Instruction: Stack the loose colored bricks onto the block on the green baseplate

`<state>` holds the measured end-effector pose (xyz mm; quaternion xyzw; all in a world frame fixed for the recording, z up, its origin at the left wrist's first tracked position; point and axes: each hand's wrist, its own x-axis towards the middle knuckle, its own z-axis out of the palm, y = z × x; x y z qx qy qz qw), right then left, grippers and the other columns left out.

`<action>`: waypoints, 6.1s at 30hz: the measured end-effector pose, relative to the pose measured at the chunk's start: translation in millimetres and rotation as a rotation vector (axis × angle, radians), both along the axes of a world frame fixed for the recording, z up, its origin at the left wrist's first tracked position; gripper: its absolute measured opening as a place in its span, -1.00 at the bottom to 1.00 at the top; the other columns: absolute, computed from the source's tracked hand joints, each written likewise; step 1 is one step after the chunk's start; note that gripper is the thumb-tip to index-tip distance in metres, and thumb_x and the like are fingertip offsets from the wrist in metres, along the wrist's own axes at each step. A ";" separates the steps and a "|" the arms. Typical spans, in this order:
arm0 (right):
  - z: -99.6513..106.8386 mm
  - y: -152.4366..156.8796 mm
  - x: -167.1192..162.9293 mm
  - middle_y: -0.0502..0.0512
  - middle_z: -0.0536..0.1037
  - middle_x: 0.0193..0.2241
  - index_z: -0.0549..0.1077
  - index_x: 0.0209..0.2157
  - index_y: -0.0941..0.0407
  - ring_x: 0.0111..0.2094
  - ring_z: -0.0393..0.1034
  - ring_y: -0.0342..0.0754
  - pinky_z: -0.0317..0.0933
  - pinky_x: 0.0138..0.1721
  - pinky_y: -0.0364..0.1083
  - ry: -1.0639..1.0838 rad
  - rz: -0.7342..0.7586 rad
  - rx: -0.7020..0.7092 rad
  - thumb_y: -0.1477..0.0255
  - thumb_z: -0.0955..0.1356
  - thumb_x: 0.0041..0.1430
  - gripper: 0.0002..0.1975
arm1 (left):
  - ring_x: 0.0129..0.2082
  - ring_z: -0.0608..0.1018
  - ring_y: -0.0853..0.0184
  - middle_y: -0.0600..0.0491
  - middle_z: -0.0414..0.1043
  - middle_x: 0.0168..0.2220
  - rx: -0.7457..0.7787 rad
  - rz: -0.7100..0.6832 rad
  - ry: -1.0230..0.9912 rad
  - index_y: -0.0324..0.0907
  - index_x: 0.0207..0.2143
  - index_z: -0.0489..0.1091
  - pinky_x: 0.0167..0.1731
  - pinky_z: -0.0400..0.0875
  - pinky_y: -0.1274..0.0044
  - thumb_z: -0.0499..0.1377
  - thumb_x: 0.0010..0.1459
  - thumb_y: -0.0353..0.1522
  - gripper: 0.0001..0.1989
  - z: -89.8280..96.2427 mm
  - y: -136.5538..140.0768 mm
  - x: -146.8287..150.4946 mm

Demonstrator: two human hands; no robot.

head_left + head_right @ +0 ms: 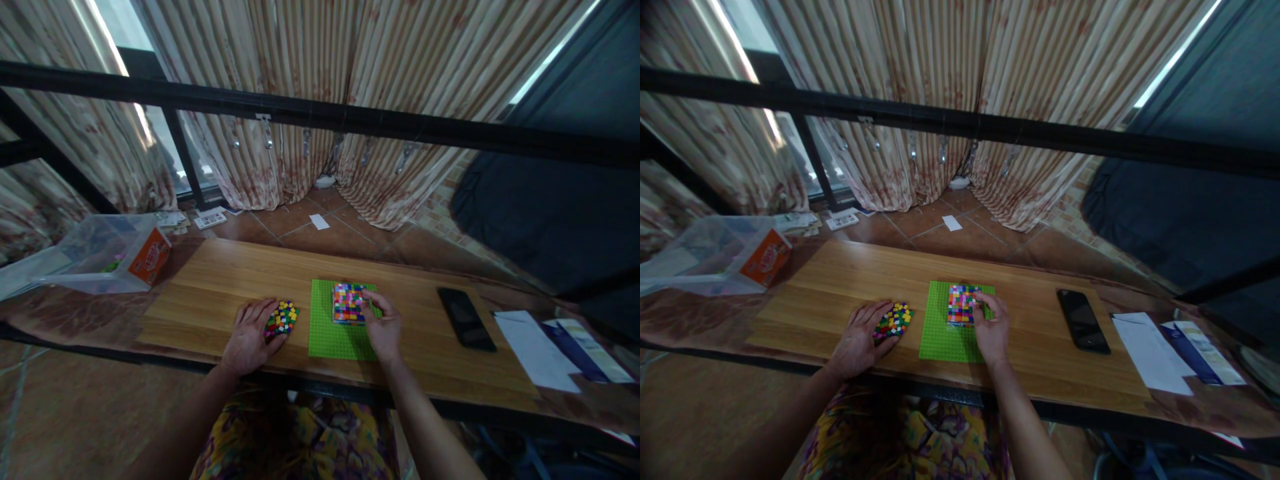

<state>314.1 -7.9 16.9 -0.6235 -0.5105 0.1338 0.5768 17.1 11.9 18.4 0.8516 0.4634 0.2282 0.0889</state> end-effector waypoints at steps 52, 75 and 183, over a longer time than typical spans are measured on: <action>-5.5 8.1 -102.6 0.14 0.43 -0.25 0.47 -0.25 0.07 -0.19 0.28 0.06 0.22 -0.13 0.03 -0.716 0.527 -0.195 0.54 0.24 0.16 -0.79 | 0.14 0.28 0.10 -0.12 0.27 0.14 -0.050 0.048 -0.035 -0.14 0.13 0.22 0.17 0.02 0.20 0.23 -0.06 -0.01 -0.26 -2.9 -4.0 1.9; 17.6 -38.9 -64.8 0.18 0.58 -0.31 0.45 -0.13 0.12 -0.35 0.50 0.03 0.34 -0.30 0.00 -0.110 0.246 -0.299 0.20 0.19 0.25 -0.65 | 0.13 0.30 0.13 -0.09 0.29 0.12 -0.050 0.052 -0.057 -0.13 0.13 0.21 0.18 0.03 0.21 0.18 0.02 -0.03 -0.33 -0.2 -4.3 1.6; -12.3 -7.3 -136.1 0.09 0.46 -0.21 0.54 -0.25 0.04 -0.14 0.30 0.01 0.20 -0.07 0.03 -0.539 0.523 -0.121 0.40 0.30 0.18 -0.83 | 0.19 0.26 0.18 -0.09 0.18 0.20 -0.320 -0.130 -0.364 -0.14 0.23 0.00 0.17 0.17 0.29 0.26 -0.05 -0.32 -0.19 -5.1 7.0 -30.9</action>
